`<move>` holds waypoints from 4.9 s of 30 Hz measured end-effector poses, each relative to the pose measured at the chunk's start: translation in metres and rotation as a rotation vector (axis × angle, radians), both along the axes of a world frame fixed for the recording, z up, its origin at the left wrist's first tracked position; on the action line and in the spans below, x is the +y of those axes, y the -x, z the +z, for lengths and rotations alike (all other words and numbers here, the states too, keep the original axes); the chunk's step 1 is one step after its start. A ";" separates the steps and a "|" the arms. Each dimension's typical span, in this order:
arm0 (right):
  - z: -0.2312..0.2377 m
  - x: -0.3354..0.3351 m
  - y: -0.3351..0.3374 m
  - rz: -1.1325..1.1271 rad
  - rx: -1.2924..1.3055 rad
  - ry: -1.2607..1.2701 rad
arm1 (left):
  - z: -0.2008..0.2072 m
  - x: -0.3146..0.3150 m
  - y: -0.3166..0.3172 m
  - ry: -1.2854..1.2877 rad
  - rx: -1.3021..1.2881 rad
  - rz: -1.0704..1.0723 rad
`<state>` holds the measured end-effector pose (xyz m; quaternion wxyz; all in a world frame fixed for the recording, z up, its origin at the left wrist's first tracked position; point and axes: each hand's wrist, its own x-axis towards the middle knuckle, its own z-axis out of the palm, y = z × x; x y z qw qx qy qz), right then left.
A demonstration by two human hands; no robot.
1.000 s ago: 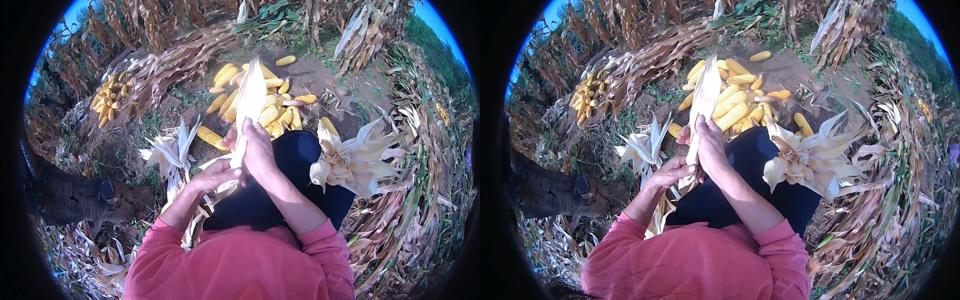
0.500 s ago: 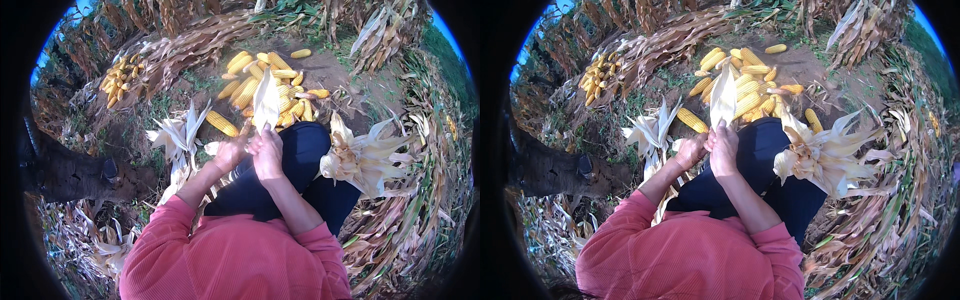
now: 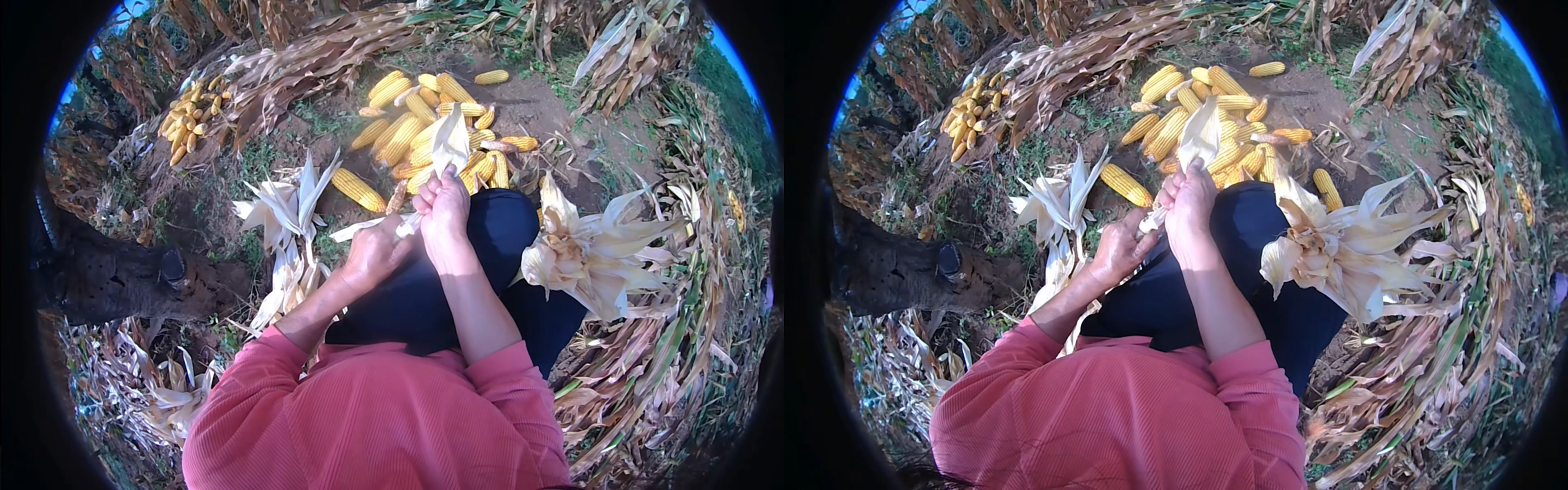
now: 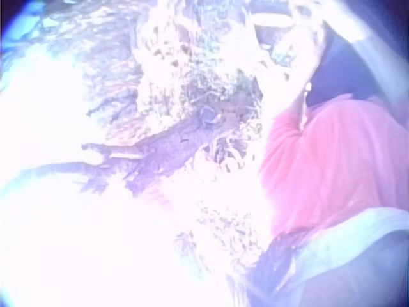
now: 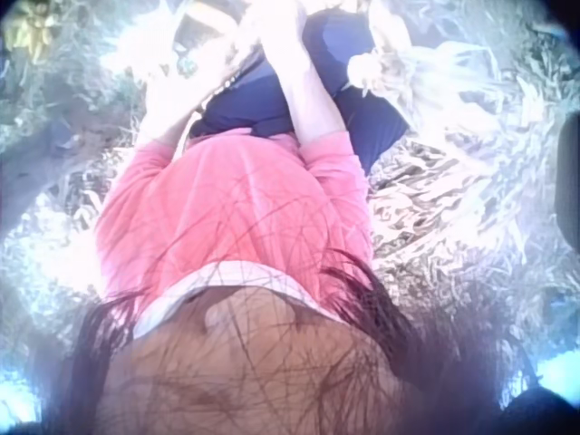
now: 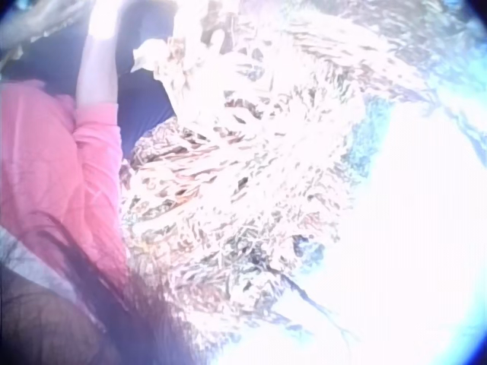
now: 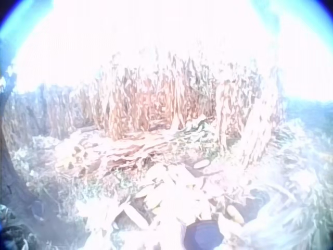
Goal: The person sits on the ground in a cornfield and shucks corn cobs by hand, peeling back the husks and silk to reveal the kernels. The shucked cobs are placed in a growing pile on the ground.
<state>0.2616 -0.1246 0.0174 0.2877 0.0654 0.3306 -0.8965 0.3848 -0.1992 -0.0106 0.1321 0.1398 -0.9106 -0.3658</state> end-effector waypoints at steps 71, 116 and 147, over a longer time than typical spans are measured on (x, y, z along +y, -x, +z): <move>-0.026 0.007 -0.025 0.309 0.210 -0.180 | -0.005 -0.035 0.002 -1.149 -0.268 -0.344; 0.070 0.080 -0.081 0.381 1.468 -0.950 | 0.063 -0.077 0.048 -1.790 0.620 -0.366; 0.026 0.225 0.022 -0.390 1.043 -0.935 | -0.036 0.130 0.161 -0.918 -0.142 -0.958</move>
